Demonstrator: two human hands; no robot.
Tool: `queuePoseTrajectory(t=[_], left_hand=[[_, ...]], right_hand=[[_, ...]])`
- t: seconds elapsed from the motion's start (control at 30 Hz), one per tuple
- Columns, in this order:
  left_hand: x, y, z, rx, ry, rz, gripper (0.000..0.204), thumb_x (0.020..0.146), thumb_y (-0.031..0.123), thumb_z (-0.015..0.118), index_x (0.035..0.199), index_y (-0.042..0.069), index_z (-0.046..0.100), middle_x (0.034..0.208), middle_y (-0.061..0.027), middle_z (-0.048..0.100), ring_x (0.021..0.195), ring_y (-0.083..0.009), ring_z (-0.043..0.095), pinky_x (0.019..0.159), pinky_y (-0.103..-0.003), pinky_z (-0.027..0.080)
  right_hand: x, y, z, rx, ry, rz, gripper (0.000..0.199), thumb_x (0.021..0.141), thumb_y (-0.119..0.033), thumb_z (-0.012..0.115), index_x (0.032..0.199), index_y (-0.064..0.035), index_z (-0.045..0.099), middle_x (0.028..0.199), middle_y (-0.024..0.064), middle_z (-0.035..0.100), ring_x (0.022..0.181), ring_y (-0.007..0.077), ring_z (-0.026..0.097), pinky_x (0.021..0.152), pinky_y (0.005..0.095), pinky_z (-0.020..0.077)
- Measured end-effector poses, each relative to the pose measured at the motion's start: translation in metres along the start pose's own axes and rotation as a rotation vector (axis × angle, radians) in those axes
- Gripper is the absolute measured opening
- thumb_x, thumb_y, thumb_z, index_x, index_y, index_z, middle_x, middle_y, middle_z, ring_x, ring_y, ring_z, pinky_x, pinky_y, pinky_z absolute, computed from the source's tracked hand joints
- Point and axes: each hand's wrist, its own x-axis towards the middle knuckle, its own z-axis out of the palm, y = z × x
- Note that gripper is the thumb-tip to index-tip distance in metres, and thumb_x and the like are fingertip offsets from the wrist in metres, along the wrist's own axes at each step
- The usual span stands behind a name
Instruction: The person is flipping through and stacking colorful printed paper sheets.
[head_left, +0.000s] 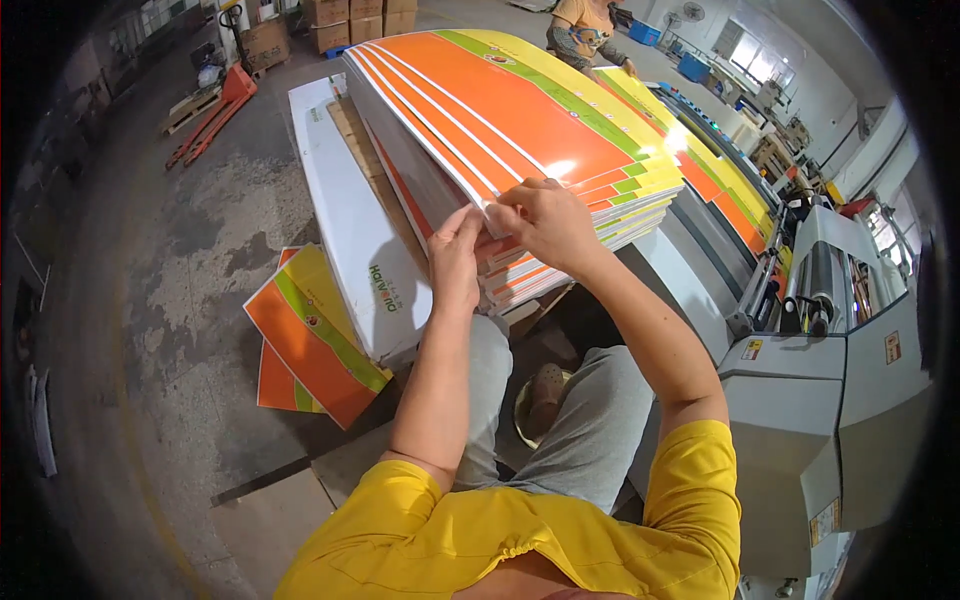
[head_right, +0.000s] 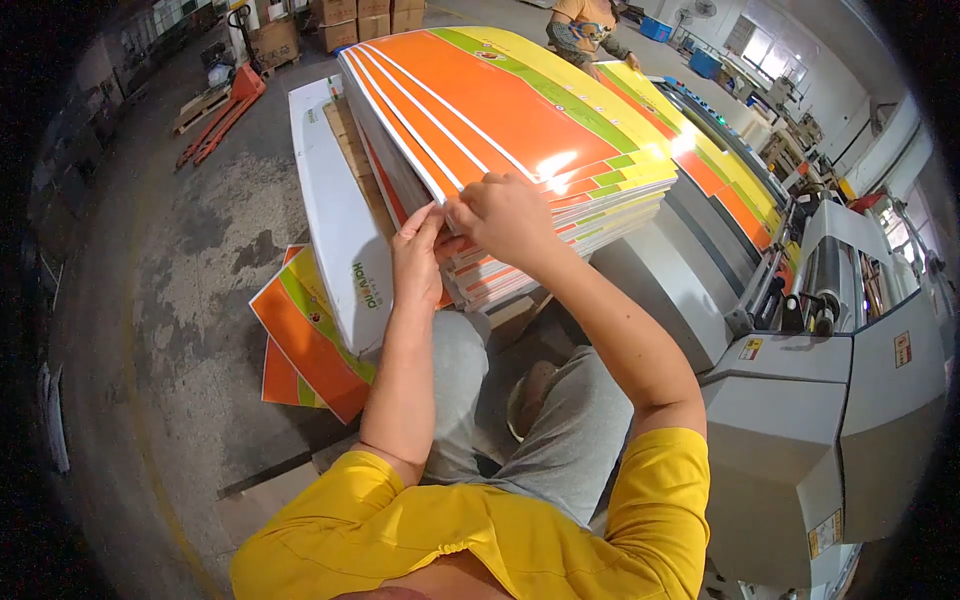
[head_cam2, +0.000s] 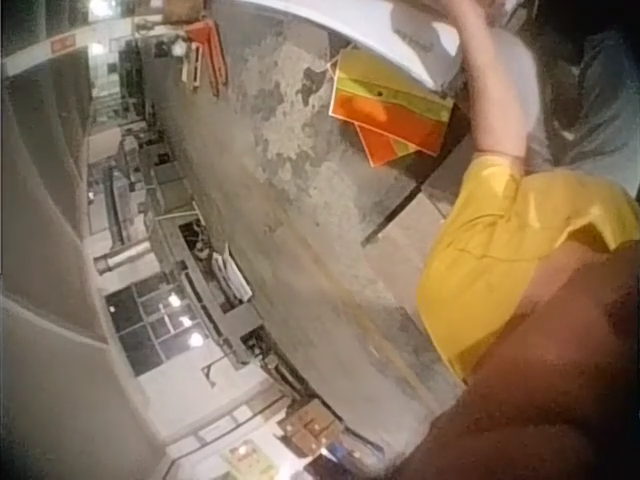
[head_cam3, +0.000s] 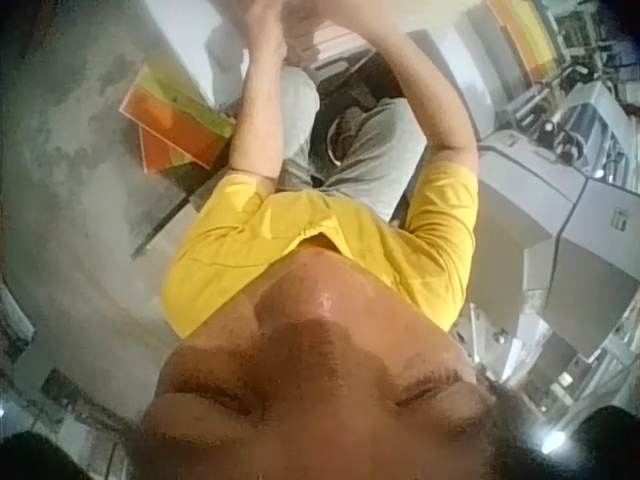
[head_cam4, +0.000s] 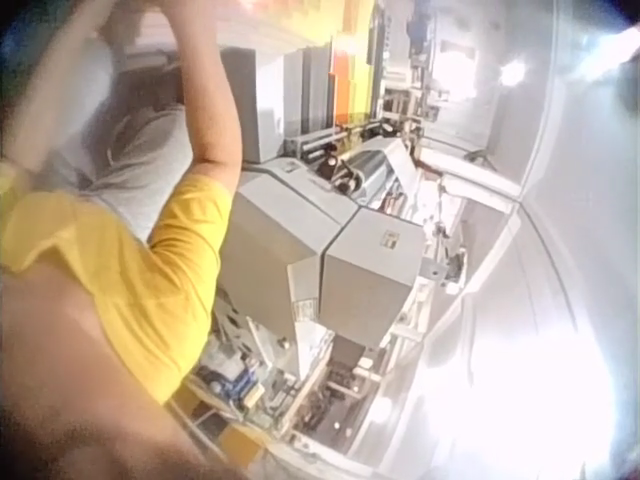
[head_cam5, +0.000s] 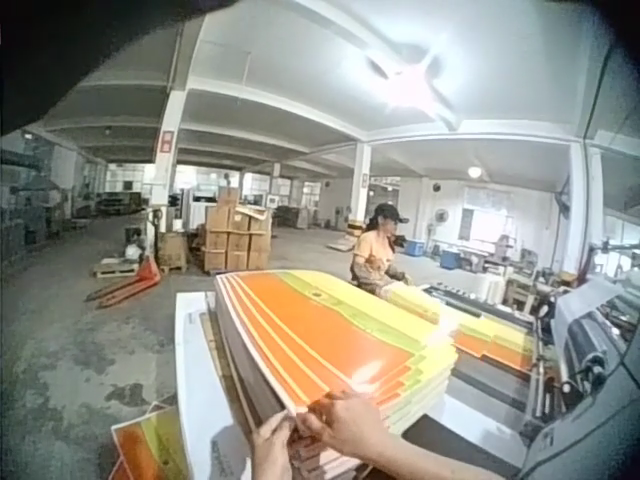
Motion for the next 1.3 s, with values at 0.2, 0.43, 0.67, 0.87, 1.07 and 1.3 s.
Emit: queuePoseTrajectory(t=[0.2, 0.43, 0.67, 0.87, 1.07, 1.3], left_hand=[[0.003, -0.004, -0.002, 0.011, -0.02, -0.025, 0.026, 0.091, 0.02, 0.051, 0.106, 0.0, 0.058, 0.087, -0.0041, 0.062, 0.076, -0.0109, 0.061, 0.066, -0.025, 0.053], [0.002, -0.003, 0.0, -0.025, 0.023, -0.013, 0.023, 0.09, 0.015, 0.051, 0.103, -0.003, 0.058, 0.087, -0.0046, 0.06, 0.075, -0.0109, 0.059, 0.062, -0.025, 0.053], [0.004, -0.006, 0.004, 0.014, 0.073, -0.017, 0.018, 0.087, 0.012, 0.054, 0.095, -0.003, 0.059, 0.08, -0.0014, 0.055, 0.069, -0.009, 0.054, 0.059, -0.025, 0.054], [0.003, -0.008, -0.002, -0.015, 0.084, 0.004, 0.019, 0.086, 0.011, 0.055, 0.096, -0.004, 0.059, 0.08, -0.0033, 0.053, 0.067, -0.0099, 0.053, 0.059, -0.025, 0.054], [0.002, -0.005, 0.004, 0.031, 0.103, -0.018, 0.019, 0.087, 0.013, 0.053, 0.097, -0.004, 0.058, 0.083, -0.0035, 0.055, 0.072, -0.011, 0.055, 0.061, -0.026, 0.053], [0.003, -0.005, 0.0, -0.073, 0.018, -0.046, 0.02, 0.089, 0.016, 0.051, 0.099, -0.001, 0.056, 0.088, -0.0043, 0.057, 0.075, -0.0121, 0.057, 0.065, -0.028, 0.052]], right_hand=[[0.001, 0.0, 0.003, 0.031, 0.045, -0.062, 0.031, 0.078, -0.035, 0.062, 0.085, -0.0049, 0.067, 0.077, 0.0111, 0.059, 0.075, 0.0268, 0.057, 0.068, 0.0365, 0.0456], [0.009, 0.011, 0.008, -0.105, 0.113, 0.019, 0.02, 0.074, -0.023, 0.064, 0.088, -0.0084, 0.067, 0.076, 0.009, 0.06, 0.067, 0.0247, 0.058, 0.059, 0.0348, 0.0464], [-0.003, 0.028, 0.021, -0.027, 0.372, -0.256, 0.012, 0.078, -0.015, 0.063, 0.084, -0.0054, 0.066, 0.072, 0.0107, 0.061, 0.062, 0.0239, 0.058, 0.053, 0.0341, 0.0457], [0.022, 0.031, -0.024, 0.218, 0.448, 0.152, 0.013, 0.079, -0.018, 0.061, 0.078, -0.0057, 0.063, 0.064, 0.0115, 0.058, 0.058, 0.0272, 0.058, 0.05, 0.0378, 0.0436], [-0.005, 0.019, 0.011, -0.079, 0.266, -0.23, 0.008, 0.076, -0.011, 0.061, 0.083, -0.0083, 0.064, 0.074, 0.007, 0.06, 0.07, 0.0261, 0.058, 0.057, 0.0355, 0.0465], [-0.008, 0.013, 0.013, -0.066, 0.22, -0.175, 0.014, 0.078, -0.011, 0.058, 0.091, -0.0091, 0.062, 0.078, 0.0069, 0.062, 0.073, 0.0263, 0.059, 0.06, 0.0362, 0.0476]])
